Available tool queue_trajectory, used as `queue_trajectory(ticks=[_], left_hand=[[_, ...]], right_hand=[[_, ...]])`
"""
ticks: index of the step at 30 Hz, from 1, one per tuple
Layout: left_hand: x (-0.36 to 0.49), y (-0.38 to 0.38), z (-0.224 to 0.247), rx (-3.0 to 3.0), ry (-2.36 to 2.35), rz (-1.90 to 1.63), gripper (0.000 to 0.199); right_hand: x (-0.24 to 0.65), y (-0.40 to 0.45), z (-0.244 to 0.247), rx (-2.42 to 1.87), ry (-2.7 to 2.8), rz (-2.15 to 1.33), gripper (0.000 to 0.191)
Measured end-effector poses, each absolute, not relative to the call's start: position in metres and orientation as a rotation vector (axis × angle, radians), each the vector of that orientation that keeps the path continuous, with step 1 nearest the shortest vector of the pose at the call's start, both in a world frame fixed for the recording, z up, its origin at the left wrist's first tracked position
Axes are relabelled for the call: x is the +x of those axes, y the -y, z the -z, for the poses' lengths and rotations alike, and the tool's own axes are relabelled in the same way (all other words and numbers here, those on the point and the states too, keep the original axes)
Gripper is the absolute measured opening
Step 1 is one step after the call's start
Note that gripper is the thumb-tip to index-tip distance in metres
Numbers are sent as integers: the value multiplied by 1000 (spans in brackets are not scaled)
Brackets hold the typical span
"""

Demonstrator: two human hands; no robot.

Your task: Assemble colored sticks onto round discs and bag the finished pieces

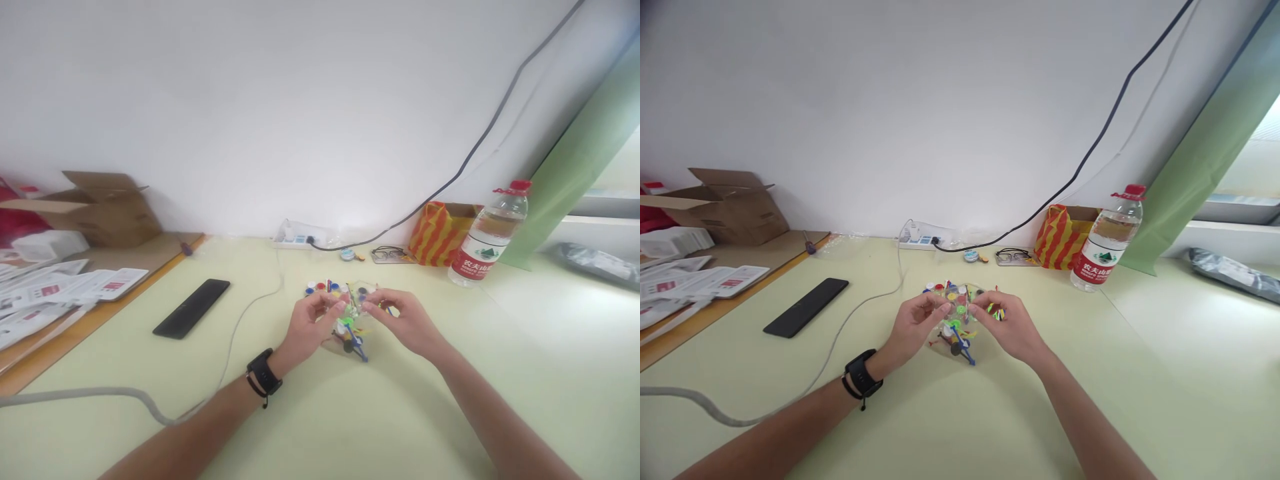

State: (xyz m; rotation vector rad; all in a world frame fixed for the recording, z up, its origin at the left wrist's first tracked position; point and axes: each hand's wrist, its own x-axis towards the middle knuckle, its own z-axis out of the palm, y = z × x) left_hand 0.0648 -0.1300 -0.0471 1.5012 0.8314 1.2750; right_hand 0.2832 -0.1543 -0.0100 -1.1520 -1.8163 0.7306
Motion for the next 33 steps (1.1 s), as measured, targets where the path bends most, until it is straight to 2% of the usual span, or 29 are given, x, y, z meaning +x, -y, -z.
queue_trajectory(ticks=[5, 9, 14, 20, 28, 33], left_hand=[[58, 123, 48, 1367, -855, -1217, 33], [55, 120, 48, 1353, -837, -1133, 29], [54, 117, 52, 1308, -892, -1201, 29], [52, 115, 53, 1326, -867, -1193, 25], [49, 110, 54, 1387, -887, -1117, 30], [46, 108, 54, 1423, -848, -1105, 32]], right_hand=[[281, 151, 18, -1097, 1710, -947, 40], [277, 148, 30, -1080, 1560, -1034, 34], [269, 151, 36, -1027, 1403, -1180, 44], [267, 152, 38, -1016, 1349, -1151, 38], [271, 148, 40, -1043, 1373, -1084, 44], [269, 149, 41, -1035, 1348, -1081, 42]])
